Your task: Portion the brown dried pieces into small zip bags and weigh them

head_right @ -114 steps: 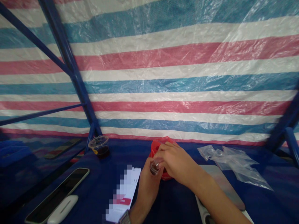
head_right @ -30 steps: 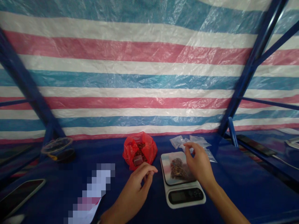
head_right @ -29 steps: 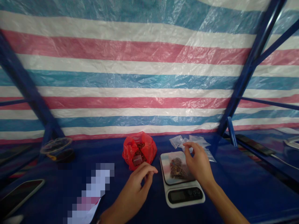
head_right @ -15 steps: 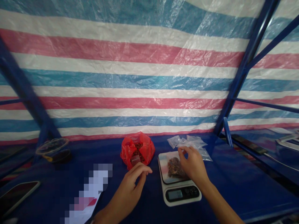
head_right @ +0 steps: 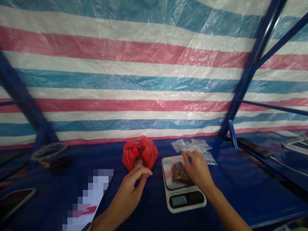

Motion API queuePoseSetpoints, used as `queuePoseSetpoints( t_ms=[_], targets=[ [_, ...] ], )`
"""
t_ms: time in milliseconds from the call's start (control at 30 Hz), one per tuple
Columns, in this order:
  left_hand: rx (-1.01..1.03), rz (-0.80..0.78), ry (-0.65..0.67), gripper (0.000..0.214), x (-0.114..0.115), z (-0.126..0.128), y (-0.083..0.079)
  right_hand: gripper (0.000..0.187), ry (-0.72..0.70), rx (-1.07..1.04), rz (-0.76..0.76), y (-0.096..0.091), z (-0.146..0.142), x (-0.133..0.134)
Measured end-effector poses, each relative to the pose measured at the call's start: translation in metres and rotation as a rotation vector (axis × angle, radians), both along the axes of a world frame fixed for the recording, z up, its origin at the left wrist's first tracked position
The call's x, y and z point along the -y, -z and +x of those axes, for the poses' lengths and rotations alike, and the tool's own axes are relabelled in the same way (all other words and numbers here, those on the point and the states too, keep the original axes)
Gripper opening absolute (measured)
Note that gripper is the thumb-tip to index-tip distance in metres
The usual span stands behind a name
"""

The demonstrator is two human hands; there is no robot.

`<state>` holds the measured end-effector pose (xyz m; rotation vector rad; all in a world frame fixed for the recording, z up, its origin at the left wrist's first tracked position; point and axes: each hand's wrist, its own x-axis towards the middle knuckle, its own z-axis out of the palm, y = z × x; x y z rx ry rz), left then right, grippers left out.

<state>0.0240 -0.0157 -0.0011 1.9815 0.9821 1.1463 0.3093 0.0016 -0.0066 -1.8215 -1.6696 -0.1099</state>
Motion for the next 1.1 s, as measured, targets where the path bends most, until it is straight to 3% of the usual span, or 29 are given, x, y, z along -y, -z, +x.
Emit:
queuePoseSetpoints(
  t_ms=[200,300,433,533,700,833,967,1100],
  targets=[
    [0.016,-0.044,-0.029,0.029,0.006,0.01,0.001,0.028,-0.014,-0.025,0.016,0.002,0.002,-0.001],
    [0.085,-0.118,-0.09,0.029,0.011,0.022,0.004,0.025,-0.11,-0.16,0.033,-0.005,-0.006,0.0],
    [0.248,-0.311,-0.173,0.038,0.016,0.04,0.004,0.025,-0.318,-0.394,0.004,-0.023,-0.041,0.005],
    [0.377,-0.37,-0.192,0.042,0.013,0.049,0.004,0.024,-0.39,-0.451,0.031,-0.037,-0.076,0.001],
    [0.701,-0.56,-0.268,0.047,-0.009,0.054,0.007,0.023,-0.308,-0.428,-0.031,-0.054,-0.117,-0.039],
    [0.789,-0.597,-0.286,0.067,-0.02,0.055,0.006,0.018,-0.294,-0.357,-0.1,-0.062,-0.136,-0.069],
    [0.926,-0.705,-0.271,0.078,-0.019,0.057,0.003,0.018,-0.33,-0.308,-0.134,-0.064,-0.148,-0.076],
    [0.972,-0.71,-0.251,0.07,-0.019,0.058,-0.002,0.018,-0.334,-0.279,-0.133,-0.064,-0.15,-0.074]
  ],
)
